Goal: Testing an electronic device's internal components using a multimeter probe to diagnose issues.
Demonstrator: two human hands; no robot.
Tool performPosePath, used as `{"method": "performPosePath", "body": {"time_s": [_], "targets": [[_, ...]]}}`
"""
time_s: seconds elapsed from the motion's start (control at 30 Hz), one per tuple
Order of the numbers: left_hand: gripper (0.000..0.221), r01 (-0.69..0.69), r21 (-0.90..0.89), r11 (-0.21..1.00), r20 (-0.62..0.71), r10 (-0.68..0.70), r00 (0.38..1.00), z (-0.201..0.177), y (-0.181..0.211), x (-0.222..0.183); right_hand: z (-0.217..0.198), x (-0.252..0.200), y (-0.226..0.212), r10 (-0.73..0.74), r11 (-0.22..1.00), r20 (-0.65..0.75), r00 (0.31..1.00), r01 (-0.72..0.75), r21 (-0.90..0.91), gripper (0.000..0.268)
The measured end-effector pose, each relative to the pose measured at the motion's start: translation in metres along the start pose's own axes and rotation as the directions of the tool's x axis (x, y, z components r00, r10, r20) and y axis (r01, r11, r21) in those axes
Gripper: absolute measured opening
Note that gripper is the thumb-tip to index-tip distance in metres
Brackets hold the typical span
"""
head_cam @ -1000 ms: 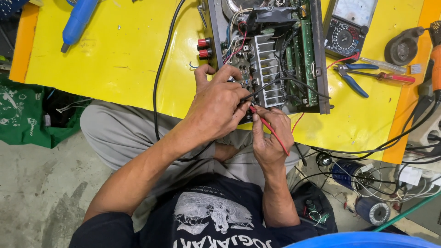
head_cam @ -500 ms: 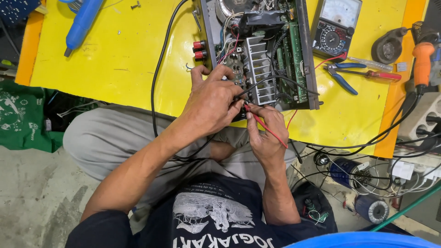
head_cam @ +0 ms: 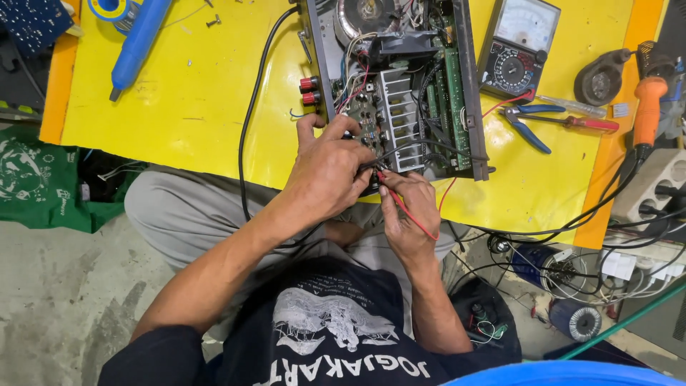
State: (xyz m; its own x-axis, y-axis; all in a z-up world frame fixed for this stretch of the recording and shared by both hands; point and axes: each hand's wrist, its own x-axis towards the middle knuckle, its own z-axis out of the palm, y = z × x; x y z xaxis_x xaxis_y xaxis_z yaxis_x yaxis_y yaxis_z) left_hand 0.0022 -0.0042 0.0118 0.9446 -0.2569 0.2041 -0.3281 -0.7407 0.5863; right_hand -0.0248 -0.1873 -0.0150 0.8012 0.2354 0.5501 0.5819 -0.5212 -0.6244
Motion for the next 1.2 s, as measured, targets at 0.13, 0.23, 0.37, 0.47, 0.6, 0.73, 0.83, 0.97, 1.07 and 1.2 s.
{"method": "performPosePath", "body": {"time_s": [0.13,0.23,0.37,0.47,0.6,0.73,0.83,0.97,1.07,1.2], "targets": [[0.01,-0.002,0.01,1.0,0.01,0.002,1.0,0.0026,-0.0013,-0.0014,-0.0007,0.001,-0.0001,0.021,1.0,0.01,1.0,-0.021,-0.003,0.006],[0.01,-0.019,0.027,0.999,-0.019,0.019,1.0,0.007,-0.0037,-0.0028,0.0003,0.0015,0.0001,0.02,1.0,-0.004,1.0,-0.02,-0.001,0.007],[0.012,-0.009,0.032,0.999,-0.023,0.009,1.0,0.0076,-0.0031,-0.0033,0.0017,-0.0004,0.0046,0.014,1.0,-0.01,1.0,-0.014,-0.005,0.007],[0.012,-0.009,0.036,0.999,-0.029,0.01,1.0,0.0052,-0.0019,-0.0034,0.0009,0.0029,0.0033,0.018,1.0,0.0,1.0,-0.018,-0.01,0.007],[0.012,-0.005,0.037,0.999,-0.019,0.006,1.0,0.0052,-0.0017,-0.0033,0.0013,0.0022,0.0052,0.021,1.0,0.005,1.0,-0.021,-0.009,0.008],[0.013,-0.006,0.029,1.0,-0.014,0.006,1.0,0.0045,-0.0027,-0.0044,0.0002,0.0034,0.0022,0.034,0.999,0.014,0.999,-0.034,-0.022,0.008],[0.014,-0.012,0.028,1.0,-0.007,0.012,1.0,0.0026,-0.0017,-0.004,0.0005,0.0027,0.0013,0.057,0.998,0.007,0.998,-0.056,-0.02,0.008],[0.016,0.003,-0.008,1.0,0.001,-0.003,1.0,0.0007,-0.0012,-0.0042,0.0015,0.0019,0.002,0.081,0.996,0.013,0.997,-0.081,-0.035,0.009],[0.017,0.001,-0.006,1.0,0.009,-0.001,1.0,0.0024,-0.0031,-0.0053,0.0016,0.0017,0.0025,0.091,0.995,0.015,0.996,-0.09,-0.038,0.009],[0.018,0.0,0.0,1.0,0.021,0.0,1.0,0.0004,-0.0016,-0.0053,0.0015,0.0007,0.0033,0.093,0.995,0.01,0.996,-0.093,-0.026,0.009]]}}
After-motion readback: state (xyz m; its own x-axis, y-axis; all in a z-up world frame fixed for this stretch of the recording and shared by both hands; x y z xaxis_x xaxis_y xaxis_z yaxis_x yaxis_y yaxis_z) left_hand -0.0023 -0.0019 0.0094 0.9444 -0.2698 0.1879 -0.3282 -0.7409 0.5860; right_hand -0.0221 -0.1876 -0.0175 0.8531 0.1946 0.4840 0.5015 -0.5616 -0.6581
